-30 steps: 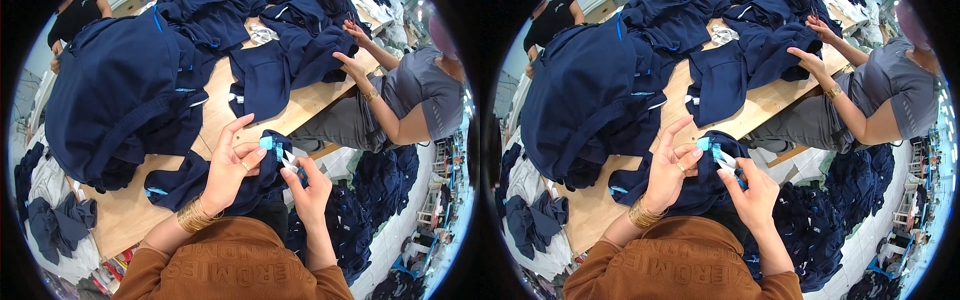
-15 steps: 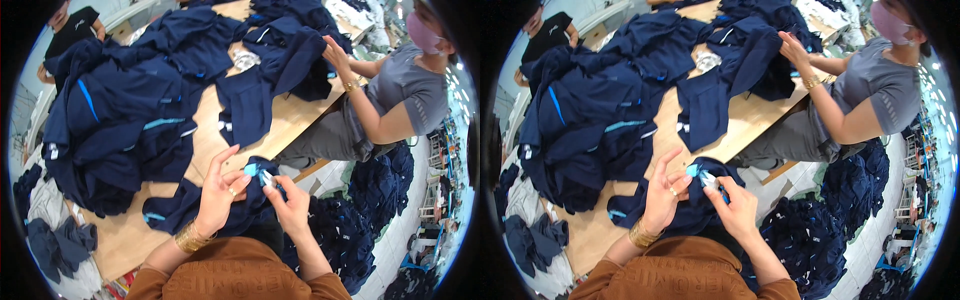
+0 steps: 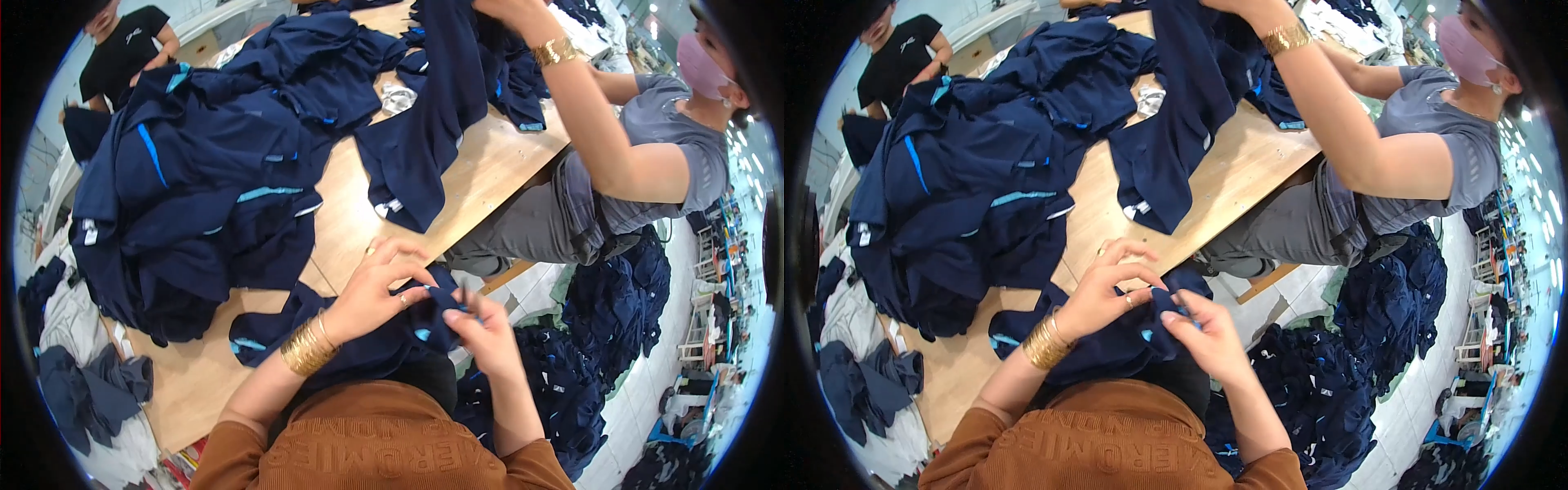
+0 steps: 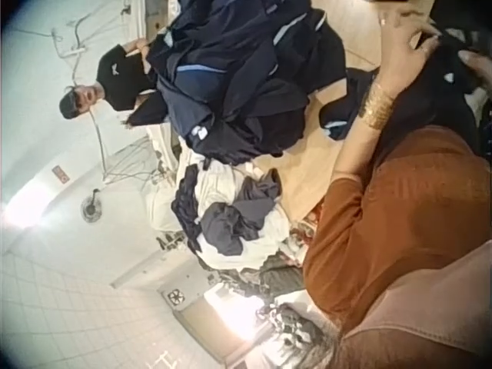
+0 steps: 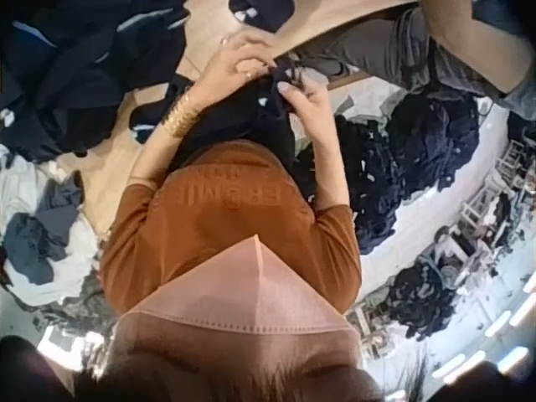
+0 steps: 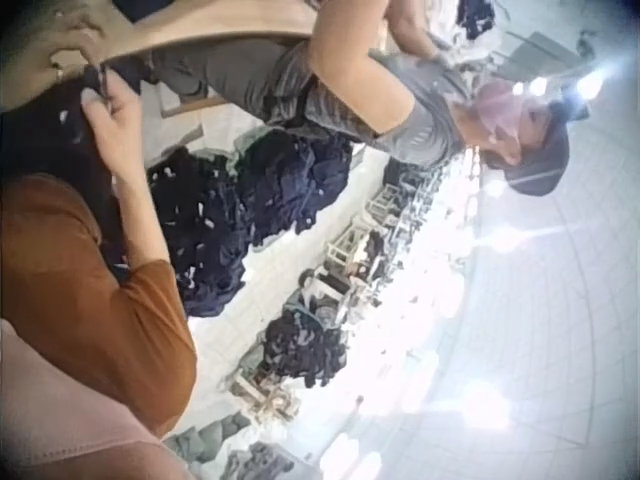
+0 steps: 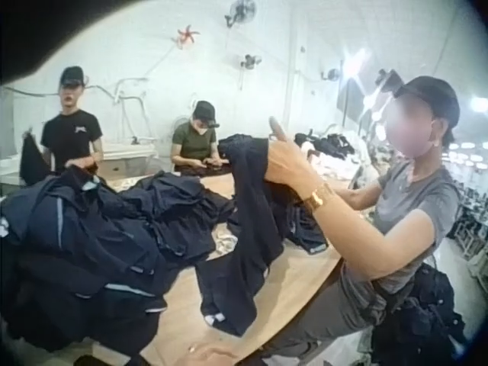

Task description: Trimming excess threads and inspecting blue athletic shorts in a garment factory.

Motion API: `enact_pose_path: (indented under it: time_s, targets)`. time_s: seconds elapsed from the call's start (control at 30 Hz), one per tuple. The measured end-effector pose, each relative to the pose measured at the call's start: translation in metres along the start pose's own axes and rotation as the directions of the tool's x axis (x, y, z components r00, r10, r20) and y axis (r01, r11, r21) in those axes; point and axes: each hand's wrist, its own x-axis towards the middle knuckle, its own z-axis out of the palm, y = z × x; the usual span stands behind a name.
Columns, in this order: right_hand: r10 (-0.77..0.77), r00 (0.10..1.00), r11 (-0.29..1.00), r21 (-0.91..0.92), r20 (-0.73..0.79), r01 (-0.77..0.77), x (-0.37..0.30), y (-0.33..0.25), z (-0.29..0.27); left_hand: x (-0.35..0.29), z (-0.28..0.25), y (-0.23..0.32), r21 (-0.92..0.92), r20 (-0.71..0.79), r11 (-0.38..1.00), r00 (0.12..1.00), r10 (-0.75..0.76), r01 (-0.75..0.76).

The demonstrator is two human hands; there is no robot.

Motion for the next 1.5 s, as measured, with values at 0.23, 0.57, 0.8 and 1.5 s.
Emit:
enact_pose_path:
  time_s: [0.23, 0.57, 0.8, 1.5]
  targets:
    - [-0.199, 0.939, 0.966, -0.217, -0.280, 0.140, -0.009, -0.024, -0.023, -0.001, -0.045, 0.004, -0.838, 0.346, 0.384, 0.922, -0.174, 0.387]
    - [-0.257, 0.964, 0.965, 0.035, -0.067, 0.260, -0.009, -0.051, 0.006, 0.002, -0.008, 0.007, -0.488, 0.261, 0.873, 0.956, 0.131, 0.014]
    - [-0.266, 0.962, 0.850, -0.486, -0.065, 0.202, -0.006, -0.070, 0.016, -0.004, -0.063, 0.031, -0.708, 0.281, 0.654, 0.956, -0.082, 0.264]
    - [-0.319, 0.913, 0.946, -0.025, -0.256, 0.324, -0.011, -0.100, 0.048, -0.031, -0.109, 0.046, -0.657, 0.191, 0.733, 0.979, -0.064, 0.176]
